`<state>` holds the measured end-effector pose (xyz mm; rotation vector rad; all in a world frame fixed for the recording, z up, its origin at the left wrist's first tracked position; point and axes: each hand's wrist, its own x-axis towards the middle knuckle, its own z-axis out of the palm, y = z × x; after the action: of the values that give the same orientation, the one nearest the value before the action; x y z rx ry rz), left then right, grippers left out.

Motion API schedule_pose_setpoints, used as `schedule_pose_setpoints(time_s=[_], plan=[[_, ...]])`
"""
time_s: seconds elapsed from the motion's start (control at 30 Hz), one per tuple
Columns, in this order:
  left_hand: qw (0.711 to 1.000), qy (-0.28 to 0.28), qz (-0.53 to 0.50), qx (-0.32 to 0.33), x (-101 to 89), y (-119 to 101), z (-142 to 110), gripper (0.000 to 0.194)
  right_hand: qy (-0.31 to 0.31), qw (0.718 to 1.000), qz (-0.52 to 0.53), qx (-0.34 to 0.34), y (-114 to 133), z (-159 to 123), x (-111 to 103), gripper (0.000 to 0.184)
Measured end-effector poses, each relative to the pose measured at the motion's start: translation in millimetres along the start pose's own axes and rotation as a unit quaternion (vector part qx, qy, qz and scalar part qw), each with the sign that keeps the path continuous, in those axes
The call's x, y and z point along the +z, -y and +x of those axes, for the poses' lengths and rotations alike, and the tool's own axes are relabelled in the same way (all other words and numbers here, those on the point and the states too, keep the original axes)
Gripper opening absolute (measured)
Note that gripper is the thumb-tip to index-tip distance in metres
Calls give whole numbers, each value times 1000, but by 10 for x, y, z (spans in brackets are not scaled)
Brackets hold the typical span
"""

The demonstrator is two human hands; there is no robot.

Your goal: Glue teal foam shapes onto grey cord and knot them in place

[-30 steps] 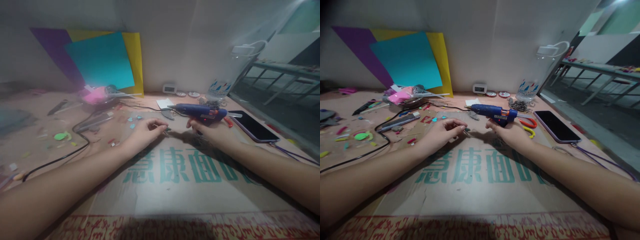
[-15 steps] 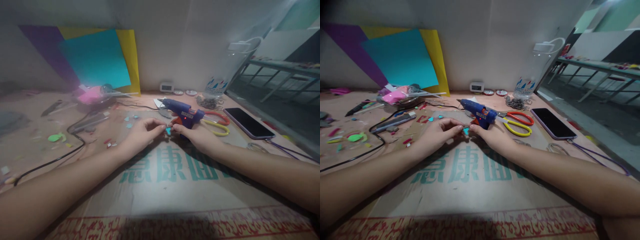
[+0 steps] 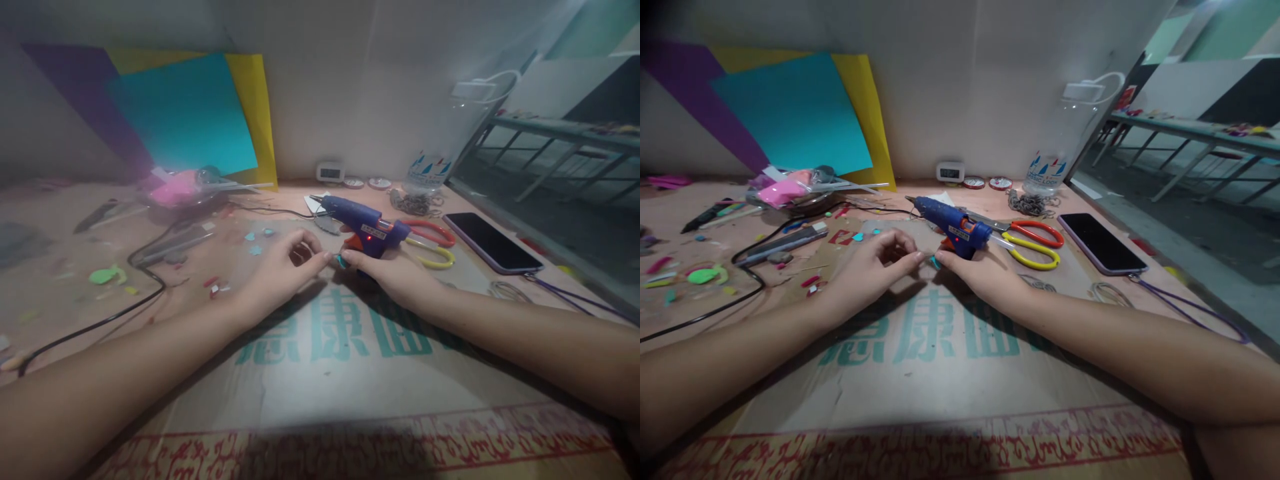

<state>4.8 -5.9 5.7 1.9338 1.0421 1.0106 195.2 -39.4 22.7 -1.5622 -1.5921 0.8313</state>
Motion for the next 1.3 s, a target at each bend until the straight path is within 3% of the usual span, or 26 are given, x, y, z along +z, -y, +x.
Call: schedule_pose_setpoints(time_s=[0.1, 0.27, 0.4, 0.53, 0.63, 0.73, 0.87, 0.97, 1.13, 1.3], plan=[[996, 10, 73, 46, -2, 19, -21, 25, -11, 1000, -23, -12, 13, 4, -6, 20], [992, 23, 111, 61, 15, 77, -34, 19, 0, 998, -57, 2, 44, -27, 4, 26], [998, 35, 23, 36, 28, 94, -43, 22, 1, 998, -61, 0, 62, -43, 6, 28], [991, 91, -96, 8, 60, 136, -42, 35, -3, 998, -64, -11, 56, -35, -1, 25], [982, 121, -143, 20, 83, 186, -20, 31, -1, 997, -70, -20, 29, -24, 0, 25], [983, 107, -149, 19, 89, 202, 5, 23, 3, 997, -72, -25, 12, -21, 1, 24], [992, 54, -117, 15, 61, 123, 13, 9, 4, 997, -74, -23, 17, -19, -1, 24], [997, 47, -60, 17, 23, 57, -8, 2, 4, 997, -69, -29, 24, -14, 2, 22], [988, 40, 106, 107, -6, 62, -45, 12, -3, 997, -66, -30, 29, -17, 8, 21], [978, 27, 143, 148, 5, 81, -50, 14, 0, 997, -65, -40, -2, -14, 7, 21]])
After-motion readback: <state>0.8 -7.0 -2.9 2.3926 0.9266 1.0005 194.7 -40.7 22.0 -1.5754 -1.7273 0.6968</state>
